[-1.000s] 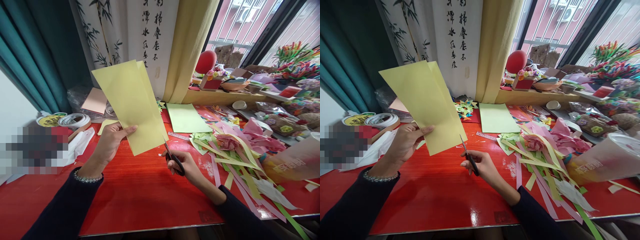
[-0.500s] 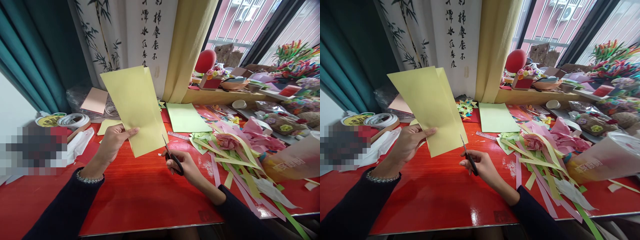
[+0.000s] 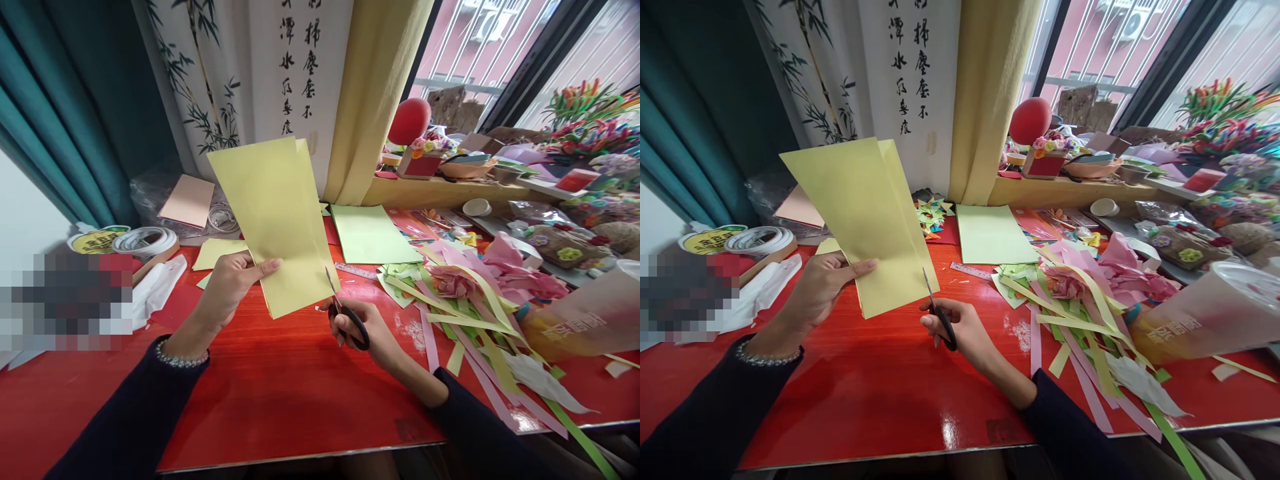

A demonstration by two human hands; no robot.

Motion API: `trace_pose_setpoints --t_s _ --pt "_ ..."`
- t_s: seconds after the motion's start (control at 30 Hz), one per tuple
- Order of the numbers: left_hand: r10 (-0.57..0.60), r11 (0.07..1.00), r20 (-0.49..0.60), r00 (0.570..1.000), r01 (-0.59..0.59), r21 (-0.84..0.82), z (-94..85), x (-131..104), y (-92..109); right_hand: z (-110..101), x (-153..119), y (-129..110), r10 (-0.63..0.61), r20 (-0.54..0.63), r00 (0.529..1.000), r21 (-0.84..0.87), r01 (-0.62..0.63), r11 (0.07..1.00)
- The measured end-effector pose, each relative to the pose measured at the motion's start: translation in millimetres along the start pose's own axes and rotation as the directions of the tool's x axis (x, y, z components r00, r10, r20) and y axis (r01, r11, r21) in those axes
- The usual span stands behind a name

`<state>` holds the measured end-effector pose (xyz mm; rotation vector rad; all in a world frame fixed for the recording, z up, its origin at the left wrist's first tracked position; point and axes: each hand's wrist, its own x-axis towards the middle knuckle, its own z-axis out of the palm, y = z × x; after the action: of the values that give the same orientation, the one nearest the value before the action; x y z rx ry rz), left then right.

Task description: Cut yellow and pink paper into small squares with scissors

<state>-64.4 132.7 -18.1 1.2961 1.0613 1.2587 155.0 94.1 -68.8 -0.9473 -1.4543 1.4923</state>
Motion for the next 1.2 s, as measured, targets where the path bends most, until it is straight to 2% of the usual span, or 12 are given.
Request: trace_pose_setpoints --t_s 0.3,0.6,0.93,1.2 --pt "0.003 0.999 -0.021 1.000 -0.002 0.037 1.6 -0.5 1.1 1.7 -0.2 0.9 0.042 -0.040 0.998 0.022 -0.041 0.999" --pt "-0.034 0.999 0.054 0.998 0.033 0.019 4.5 -2.4 -3.0 -0.7 -2.6 1.8 -0.034 0.005 0.999 -0.046 0.035 0.998" --pt "-0.024 1.000 0.051 0.998 0.024 0.003 2.7 -2.2 -2.7 2.9 -1.2 0.4 -0.009 -0.071 0.997 0.006 0.010 1.000" --pt "-0.058 0.998 0.121 0.991 0.057 0.006 6.1 -3.2 -8.1 0.5 -1.6 0.8 -0.023 -0.046 0.999 0.019 0.023 1.000"
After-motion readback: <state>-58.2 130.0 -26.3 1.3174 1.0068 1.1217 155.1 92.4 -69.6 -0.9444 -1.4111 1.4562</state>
